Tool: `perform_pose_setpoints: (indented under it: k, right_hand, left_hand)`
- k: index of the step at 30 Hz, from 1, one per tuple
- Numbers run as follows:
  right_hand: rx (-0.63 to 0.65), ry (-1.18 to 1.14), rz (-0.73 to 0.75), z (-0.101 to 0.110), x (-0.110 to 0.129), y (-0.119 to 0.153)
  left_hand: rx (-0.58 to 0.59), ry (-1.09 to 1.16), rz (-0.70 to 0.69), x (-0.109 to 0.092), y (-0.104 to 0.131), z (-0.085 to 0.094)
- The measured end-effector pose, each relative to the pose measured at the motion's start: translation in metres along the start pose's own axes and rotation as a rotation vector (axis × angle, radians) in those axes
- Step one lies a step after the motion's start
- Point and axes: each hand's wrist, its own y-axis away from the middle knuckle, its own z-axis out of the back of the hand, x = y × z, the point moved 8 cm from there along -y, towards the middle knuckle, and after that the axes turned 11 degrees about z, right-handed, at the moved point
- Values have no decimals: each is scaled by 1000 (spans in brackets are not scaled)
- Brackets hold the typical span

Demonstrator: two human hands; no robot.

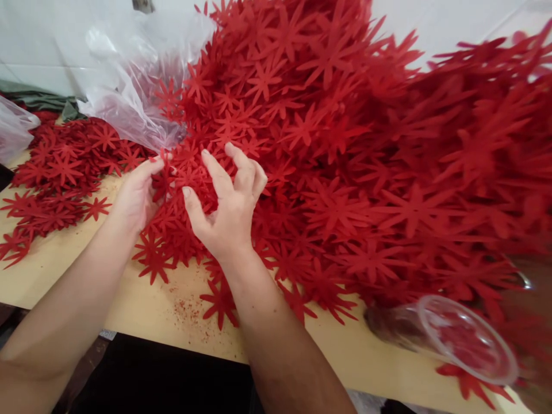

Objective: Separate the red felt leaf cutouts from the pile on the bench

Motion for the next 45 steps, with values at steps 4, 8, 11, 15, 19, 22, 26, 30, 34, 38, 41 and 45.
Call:
perform_pose_setpoints:
  k: [4,8,11,15,19,22,26,30,34,38,41,45]
  right_hand:
    - [21,-35,-9,-3,2,0]
    - [24,-209,-106,-11,-9,3]
    - [16,-430,-224,-20,-19,6]
    - [-1,-647,-355,-31,-27,11]
    - [44,-739,-405,-37,-26,11]
    - [41,-797,-432,-36,-27,10]
    - [-84,-801,-483,-28,-46,11]
    - [-177,-741,-529,-22,-72,18]
    - [-187,-729,-510,-18,-78,19]
    - [-193,-831,-487,-17,-67,14]
    - [-197,-918,-517,-18,-59,12]
    - [-215,-1013,-608,-22,-55,13]
  left_hand:
    - [132,13,32,5,7,-20]
    - [160,-13,-16,7,8,-27]
    - [95,-97,-23,7,7,-24]
    - [80,-218,-70,5,8,-25]
    - [101,-248,-126,5,10,-27]
    - [136,-206,-94,6,13,-29]
    - [334,-190,-3,11,21,-44]
    - [317,-190,28,13,18,-43]
    - [163,-177,12,11,8,-29]
    - [100,-221,-19,6,5,-22]
    - [35,-262,-61,1,6,-16]
    - [18,-218,-75,1,5,-13]
